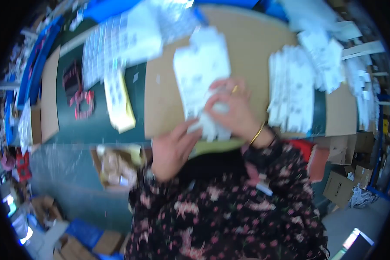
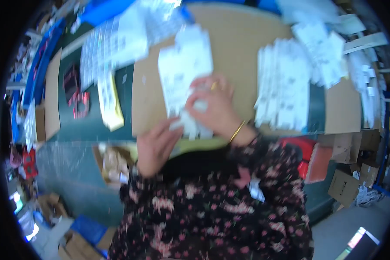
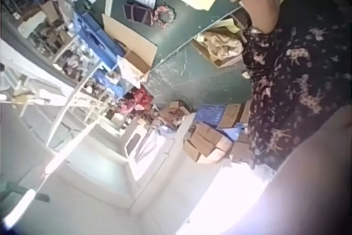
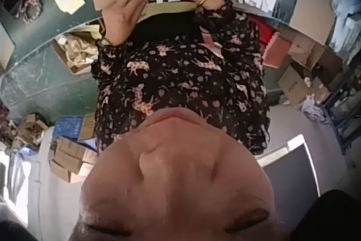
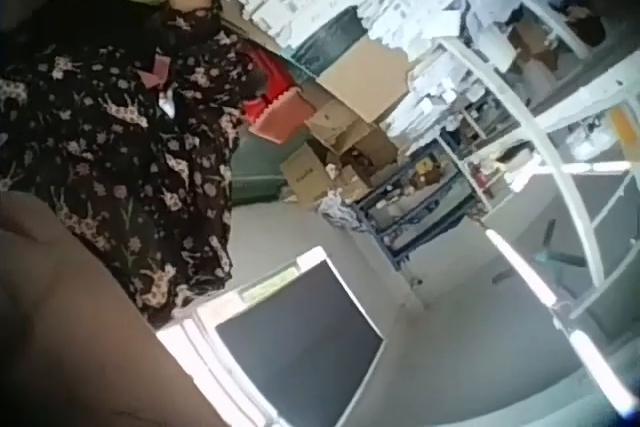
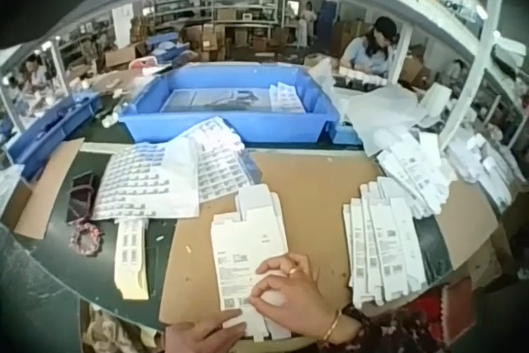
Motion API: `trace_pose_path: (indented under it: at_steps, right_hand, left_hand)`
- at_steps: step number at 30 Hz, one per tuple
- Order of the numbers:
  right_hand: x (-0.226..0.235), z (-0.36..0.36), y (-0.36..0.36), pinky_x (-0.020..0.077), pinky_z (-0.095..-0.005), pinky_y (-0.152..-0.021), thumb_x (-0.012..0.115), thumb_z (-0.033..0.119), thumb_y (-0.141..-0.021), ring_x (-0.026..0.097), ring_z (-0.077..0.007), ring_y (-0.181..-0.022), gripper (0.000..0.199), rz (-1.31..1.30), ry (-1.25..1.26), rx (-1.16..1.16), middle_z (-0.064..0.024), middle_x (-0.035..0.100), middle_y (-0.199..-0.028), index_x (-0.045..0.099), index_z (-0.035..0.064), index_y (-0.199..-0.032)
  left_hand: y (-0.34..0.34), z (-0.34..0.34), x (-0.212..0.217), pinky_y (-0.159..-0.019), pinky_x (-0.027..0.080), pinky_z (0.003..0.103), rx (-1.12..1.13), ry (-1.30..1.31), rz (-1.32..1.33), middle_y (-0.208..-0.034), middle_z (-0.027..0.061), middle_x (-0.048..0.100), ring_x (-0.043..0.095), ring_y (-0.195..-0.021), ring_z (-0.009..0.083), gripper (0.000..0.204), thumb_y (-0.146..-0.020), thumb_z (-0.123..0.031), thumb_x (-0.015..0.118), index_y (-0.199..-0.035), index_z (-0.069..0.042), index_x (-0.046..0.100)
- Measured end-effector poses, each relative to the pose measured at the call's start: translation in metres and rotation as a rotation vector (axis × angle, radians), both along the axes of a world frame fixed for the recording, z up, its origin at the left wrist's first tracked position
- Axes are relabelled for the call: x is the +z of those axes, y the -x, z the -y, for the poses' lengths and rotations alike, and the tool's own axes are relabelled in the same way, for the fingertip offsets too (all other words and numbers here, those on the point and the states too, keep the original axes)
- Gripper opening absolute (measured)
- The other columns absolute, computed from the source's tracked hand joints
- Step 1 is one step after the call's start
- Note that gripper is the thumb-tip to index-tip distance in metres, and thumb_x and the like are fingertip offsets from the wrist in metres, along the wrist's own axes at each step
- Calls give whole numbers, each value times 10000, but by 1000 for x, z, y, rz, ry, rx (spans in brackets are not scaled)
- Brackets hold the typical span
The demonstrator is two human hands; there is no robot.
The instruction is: Apply yellow sticky labels to paper documents and fold them at a production workstation.
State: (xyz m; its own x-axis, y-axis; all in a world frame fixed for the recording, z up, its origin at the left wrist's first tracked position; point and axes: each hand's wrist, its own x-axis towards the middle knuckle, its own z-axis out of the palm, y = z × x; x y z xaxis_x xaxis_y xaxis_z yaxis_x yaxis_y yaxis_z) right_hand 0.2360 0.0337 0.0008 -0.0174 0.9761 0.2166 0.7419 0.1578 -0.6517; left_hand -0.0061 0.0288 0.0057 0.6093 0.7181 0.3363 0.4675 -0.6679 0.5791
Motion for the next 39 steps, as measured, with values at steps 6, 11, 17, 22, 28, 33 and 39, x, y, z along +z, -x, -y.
trace_pose_path:
  at_steps: [6,11,17,22,28,33,39]
  right_hand:
    - [-13,7,9,289,-526,-1132,897,296,-811,463,-314,-1339,370,-71,-7,-44,0,639,-1265,672,207,-1090]
    - [-2,7,21,308,-512,-1098,889,363,-840,434,-335,-1353,455,18,32,-90,-21,606,-1291,626,203,-1176]
    - [-4,1,20,313,-508,-1093,866,393,-874,420,-343,-1360,421,44,-5,-77,-36,590,-1312,637,194,-1166]
    - [-10,3,17,307,-525,-1117,830,347,-912,414,-347,-1367,376,23,-7,-94,-43,592,-1323,661,192,-1210]
    - [-23,3,21,302,-546,-1147,796,267,-928,405,-357,-1382,428,-27,-58,-72,-52,589,-1346,671,192,-1330]
    - [-26,3,17,300,-549,-1154,795,241,-917,401,-364,-1387,497,-25,-41,-83,-73,564,-1398,644,185,-1387]
    - [-20,11,19,279,-537,-1214,832,254,-879,366,-407,-1436,767,-125,-68,-125,-172,433,-1528,484,97,-1544]
  left_hand:
    - [0,8,-1,-626,568,343,-25,-64,5,-1255,50,751,736,-724,214,212,-891,-93,820,-1100,-113,793]
    - [-3,12,10,-751,613,374,26,21,-34,-1232,62,766,780,-895,286,189,-875,-76,844,-1058,-90,799]
    - [-3,5,1,-649,579,333,9,-74,12,-1243,48,757,757,-766,211,228,-879,-94,834,-1103,-113,796]
    - [-10,7,2,-684,597,348,-20,-60,12,-1226,59,761,770,-807,247,203,-881,-96,839,-1081,-104,803]
    - [-10,16,3,-742,600,357,57,-4,57,-1206,126,763,776,-863,270,151,-887,-17,827,-1032,-23,786]
    - [-13,11,-1,-719,605,364,60,-62,100,-1212,94,765,774,-839,279,175,-868,-38,850,-1036,-59,806]
    - [-13,15,0,-685,585,348,88,-22,88,-1211,95,766,753,-781,246,175,-865,-27,852,-1032,-49,805]
